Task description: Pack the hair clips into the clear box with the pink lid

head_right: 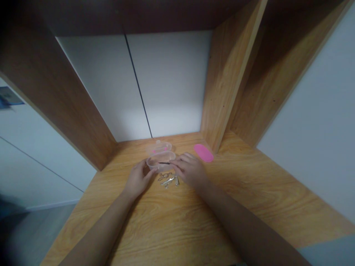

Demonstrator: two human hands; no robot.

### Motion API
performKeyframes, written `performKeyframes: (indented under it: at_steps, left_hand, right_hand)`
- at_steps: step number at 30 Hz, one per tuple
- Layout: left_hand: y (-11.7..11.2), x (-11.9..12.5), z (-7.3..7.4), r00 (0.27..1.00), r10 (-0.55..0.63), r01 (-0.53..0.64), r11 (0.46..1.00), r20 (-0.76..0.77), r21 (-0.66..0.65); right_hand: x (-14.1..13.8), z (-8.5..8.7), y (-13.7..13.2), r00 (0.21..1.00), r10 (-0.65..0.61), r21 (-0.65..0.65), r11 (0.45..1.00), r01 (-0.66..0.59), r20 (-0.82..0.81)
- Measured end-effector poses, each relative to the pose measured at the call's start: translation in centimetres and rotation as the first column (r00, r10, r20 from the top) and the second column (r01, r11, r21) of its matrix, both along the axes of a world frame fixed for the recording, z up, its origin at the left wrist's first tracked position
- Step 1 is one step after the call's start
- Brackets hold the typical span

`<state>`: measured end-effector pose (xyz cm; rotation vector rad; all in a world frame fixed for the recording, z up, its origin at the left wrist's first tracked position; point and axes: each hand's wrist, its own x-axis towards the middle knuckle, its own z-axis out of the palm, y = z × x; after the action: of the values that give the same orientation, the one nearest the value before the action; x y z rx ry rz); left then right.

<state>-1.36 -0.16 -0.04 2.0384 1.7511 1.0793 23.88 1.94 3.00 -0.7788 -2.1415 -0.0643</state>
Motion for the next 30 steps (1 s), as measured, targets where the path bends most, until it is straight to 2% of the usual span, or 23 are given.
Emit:
performKeyframes:
  at_steps: [6,12,17,22,30]
  left_hand:
    - [-0.26,0.13,0.19,0.994,-0.106,0.107,0.994,-0.035,0.028]
    - [-0.49,0.29,0.31,0.977,-0.199,0.201,0.979,-0.079,0.016]
    - [-0.63,0.45,0.46,0.967,-0.227,0.23,0.973,-0.118,0.019]
    - [-0.67,0.44,0.46,0.968,-0.219,0.222,0.975,-0.124,0.015]
    - [-0.67,0.42,0.43,0.967,-0.221,0.226,0.974,-0.131,0.027]
  right_hand:
    - [0.38,0.42,0.02,0.983,-0.14,-0.01,0.99,0.14,-0.116]
    - [0.28,0.34,0.29,0.977,-0.213,-0.095,0.973,0.211,-0.003]
    - [0.06,0.36,0.15,0.964,-0.265,-0.26,0.929,0.264,0.028]
    - [0.1,0.76,-0.05,0.956,-0.289,-0.385,0.879,0.282,0.042]
    - [0.1,0.68,-0.13,0.967,-0.256,-0.428,0.874,0.23,-0.004]
